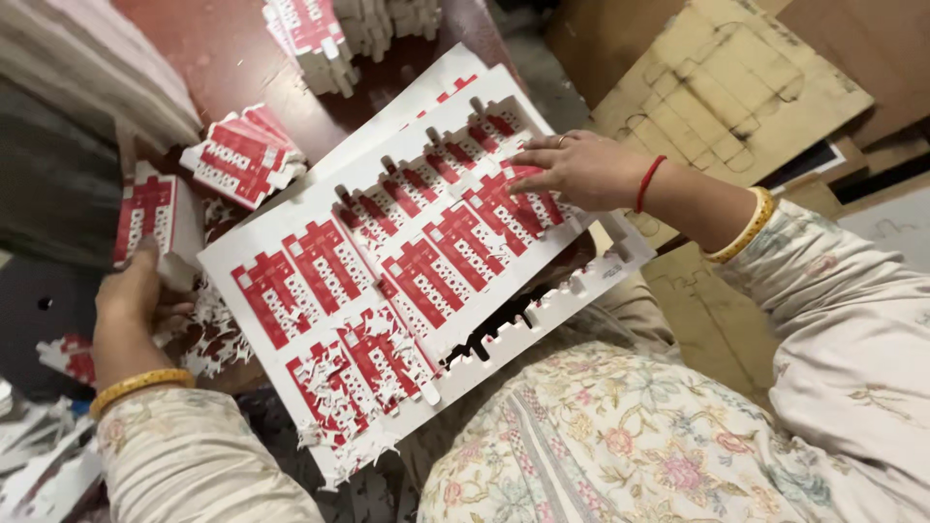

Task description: The person repeatedly punches out small red and white cardboard pieces from a larger sheet, folds them into small box shapes, and stacks them on the table. Another person is visible in the background performing a similar task.

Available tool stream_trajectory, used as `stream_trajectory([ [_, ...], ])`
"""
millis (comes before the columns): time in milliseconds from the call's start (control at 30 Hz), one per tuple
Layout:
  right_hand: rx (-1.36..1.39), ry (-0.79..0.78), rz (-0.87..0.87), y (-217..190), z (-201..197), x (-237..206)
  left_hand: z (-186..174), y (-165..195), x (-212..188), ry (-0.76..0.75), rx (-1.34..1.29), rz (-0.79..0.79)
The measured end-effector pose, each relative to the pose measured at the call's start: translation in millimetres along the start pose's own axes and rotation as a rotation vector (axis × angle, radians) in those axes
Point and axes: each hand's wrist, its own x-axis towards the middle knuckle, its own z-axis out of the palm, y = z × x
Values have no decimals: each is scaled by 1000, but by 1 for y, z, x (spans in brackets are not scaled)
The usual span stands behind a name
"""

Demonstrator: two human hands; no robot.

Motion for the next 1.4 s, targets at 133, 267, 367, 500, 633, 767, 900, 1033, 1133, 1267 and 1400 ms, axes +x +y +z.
stream_trajectory([
  [133,-150,-56,-80,-1,-3,19,-16,-22,1,353,290,217],
  [267,-223,-97,-151,2,-7,29,-23,-64,-2,417,133,492],
  [367,-213,27,-301,8,-14,38,-28,-90,-19,377,230,676],
  [500,396,101,-208,26,-38,52,-13,-94,-61,241,242,761],
  [633,928,196,-69,16,-62,67,28,-69,-101,-35,207,791],
  [767,973,86,-39,-29,-74,86,75,-33,-123,-342,-58,1105],
  [900,963,152,-224,-69,-66,89,119,-29,-129,-431,-256,1036],
  [1033,1331,-99,-219,-72,-42,73,134,-48,-109,-384,-416,839],
  [1133,1274,-152,-102,-69,-20,60,124,-58,-89,-298,-457,847],
  [1267,967,-23,-33,-73,-7,46,68,-49,-59,42,-764,844],
  [1400,772,178,-118,-77,-8,23,-2,-28,-31,330,-987,463],
])
